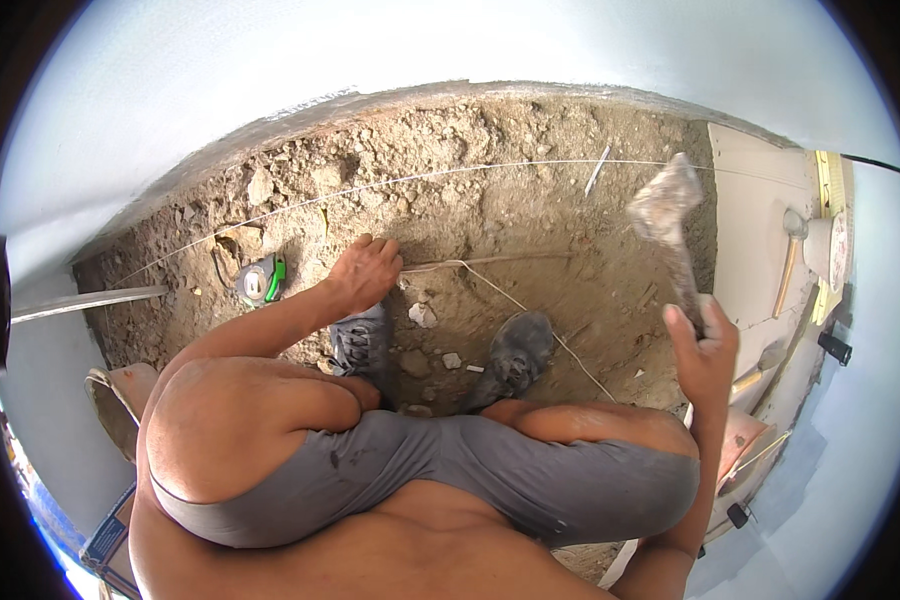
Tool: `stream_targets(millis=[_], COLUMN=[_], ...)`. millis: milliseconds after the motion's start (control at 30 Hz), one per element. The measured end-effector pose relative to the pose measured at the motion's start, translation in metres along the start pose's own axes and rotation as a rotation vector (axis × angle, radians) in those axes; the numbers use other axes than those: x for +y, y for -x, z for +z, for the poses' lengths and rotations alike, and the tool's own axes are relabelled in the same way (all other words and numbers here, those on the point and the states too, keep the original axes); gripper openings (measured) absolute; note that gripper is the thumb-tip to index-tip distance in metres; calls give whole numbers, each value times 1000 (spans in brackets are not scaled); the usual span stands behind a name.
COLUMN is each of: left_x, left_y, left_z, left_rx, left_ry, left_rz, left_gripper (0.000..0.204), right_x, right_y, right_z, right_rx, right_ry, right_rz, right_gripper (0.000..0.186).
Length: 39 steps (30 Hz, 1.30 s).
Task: The person installs floor tiles by tapping them into place with a rubber mallet, then measures and sets a string line using a tape measure and hammer to guide further installation.
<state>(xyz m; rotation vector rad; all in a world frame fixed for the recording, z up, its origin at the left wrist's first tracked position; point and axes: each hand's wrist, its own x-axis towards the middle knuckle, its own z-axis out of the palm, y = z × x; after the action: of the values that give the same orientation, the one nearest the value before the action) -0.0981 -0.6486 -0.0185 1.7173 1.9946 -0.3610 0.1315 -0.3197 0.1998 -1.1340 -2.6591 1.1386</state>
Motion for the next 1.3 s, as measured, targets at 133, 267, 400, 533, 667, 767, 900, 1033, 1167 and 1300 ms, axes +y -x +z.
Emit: stream_targets(millis=[133, 267, 400, 533, 667, 767, 900, 1033, 1167, 1300], left_x=[-5, -33, -63, -90, -120, -116, -109, -109, -120, -130], left_y=[2, -13, -25, -16, -3, -6, -8, -14, -13, -8], left_z=[-16, -35, -50, -41, -41, -34, -21, -52, -24, -58], left_rx=[55, 89, 60, 246, 101, 111, 133, -140, 250, -8], left_ry=[-102, -203, -57, 232, 417, 362, 283, 289, 332, 868], left_rz=[20, -66, -178, -405, -377, -366, -364, -345, -481, -558], left_gripper=[13, 12, 22, 32, 33, 30, 25, 32, 33, 29], right_x=[-51, -90, -123, -129, -144, -147, -150, -152, -154, -152], right_y=[22, 53, 74, 81, 69, 63, 54, 55, 53, 53], right_z=[-42, -50, -37, -20, 1, 5, 8, 6, 7, 6], right_rx=[139, 123, 9, -79, -64, -56, -86, -81, -82, -69], right_ry=[-102, -395, -551, -674, -717, -728, -805, -823, -836, -856], right_rz=[113, -67, -77, 12, 123, 161, 131, 101, 106, 123], right_gripper=[21, 28, 37, 44, 43, 40, 39, 39, 38, 37])
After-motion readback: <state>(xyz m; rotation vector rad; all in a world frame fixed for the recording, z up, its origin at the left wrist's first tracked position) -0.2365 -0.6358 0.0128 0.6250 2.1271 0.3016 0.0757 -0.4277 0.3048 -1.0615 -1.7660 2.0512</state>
